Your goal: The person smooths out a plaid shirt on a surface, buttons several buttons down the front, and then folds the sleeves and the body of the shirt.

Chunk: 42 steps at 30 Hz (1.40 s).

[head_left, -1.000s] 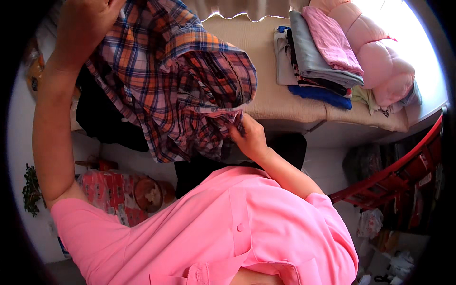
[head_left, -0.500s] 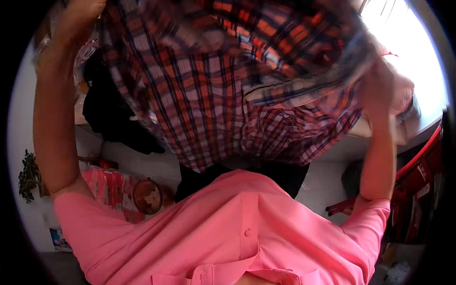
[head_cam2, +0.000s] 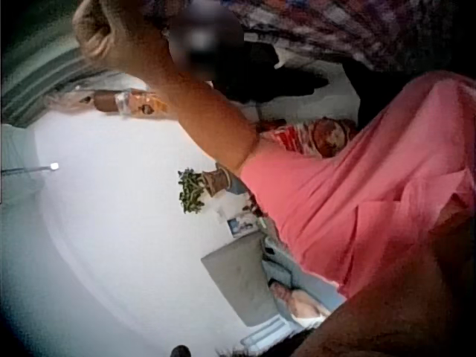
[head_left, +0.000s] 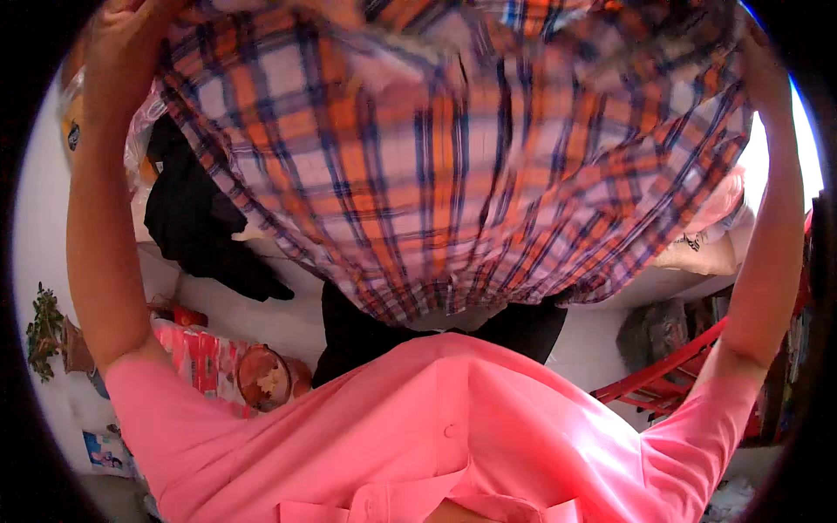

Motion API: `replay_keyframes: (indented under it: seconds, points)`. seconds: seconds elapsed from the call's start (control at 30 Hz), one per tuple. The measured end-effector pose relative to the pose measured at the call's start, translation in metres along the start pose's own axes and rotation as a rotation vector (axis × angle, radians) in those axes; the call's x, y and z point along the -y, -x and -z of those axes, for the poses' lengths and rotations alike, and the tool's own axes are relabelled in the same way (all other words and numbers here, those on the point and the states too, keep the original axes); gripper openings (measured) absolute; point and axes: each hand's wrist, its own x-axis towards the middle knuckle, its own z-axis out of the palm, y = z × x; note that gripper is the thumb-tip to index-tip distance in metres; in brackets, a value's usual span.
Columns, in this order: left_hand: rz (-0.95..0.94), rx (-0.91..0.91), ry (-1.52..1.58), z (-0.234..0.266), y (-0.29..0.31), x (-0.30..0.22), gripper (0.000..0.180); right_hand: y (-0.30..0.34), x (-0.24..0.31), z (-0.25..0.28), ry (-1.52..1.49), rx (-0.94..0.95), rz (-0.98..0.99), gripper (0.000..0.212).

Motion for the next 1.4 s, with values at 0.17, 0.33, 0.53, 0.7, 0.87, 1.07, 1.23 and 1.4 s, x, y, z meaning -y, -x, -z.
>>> replay_keyframes:
  seconds: [0.17, 0.33, 0.53, 0.7, 0.87, 1.07, 1.23, 1.4]
  points:
    - [0.291, 0.017, 0.446, 0.007, -0.030, -0.016, 0.030, -0.009, -0.021, -0.013, -0.175, 0.094, -0.070, 0.035]
    - [0.397, 0.120, 0.743, -0.019, -0.062, -0.063, 0.025, 0.003, -0.038, -0.016, -0.370, 0.104, -0.150, 0.041]
    - [0.456, 0.300, 0.975, -0.056, -0.072, -0.099, 0.019, 0.038, 0.000, -0.021, -0.503, 0.272, 0.047, 0.048]
    - [0.417, 0.339, 0.877, -0.014, -0.056, -0.083, 0.018, 0.008, 0.042, -0.009, -0.688, 0.263, 0.113, 0.042]
    - [0.327, 0.187, 0.782, 0.006, -0.046, -0.110, 0.016, 0.020, 0.057, -0.009, -0.547, 0.113, 0.117, 0.049]
    - [0.340, -0.008, 0.924, -0.003, -0.072, -0.143, 0.015, 0.032, 0.024, 0.000, -0.276, 0.015, 0.669, 0.051]
    - [0.365, 0.079, 0.997, -0.066, -0.066, -0.129, 0.015, 0.045, 0.010, -0.035, -0.548, 0.078, 0.755, 0.040]
    - [0.374, 0.044, 1.002, -0.075, -0.059, -0.100, 0.014, 0.044, 0.017, -0.039, -0.639, 0.114, 0.573, 0.040]
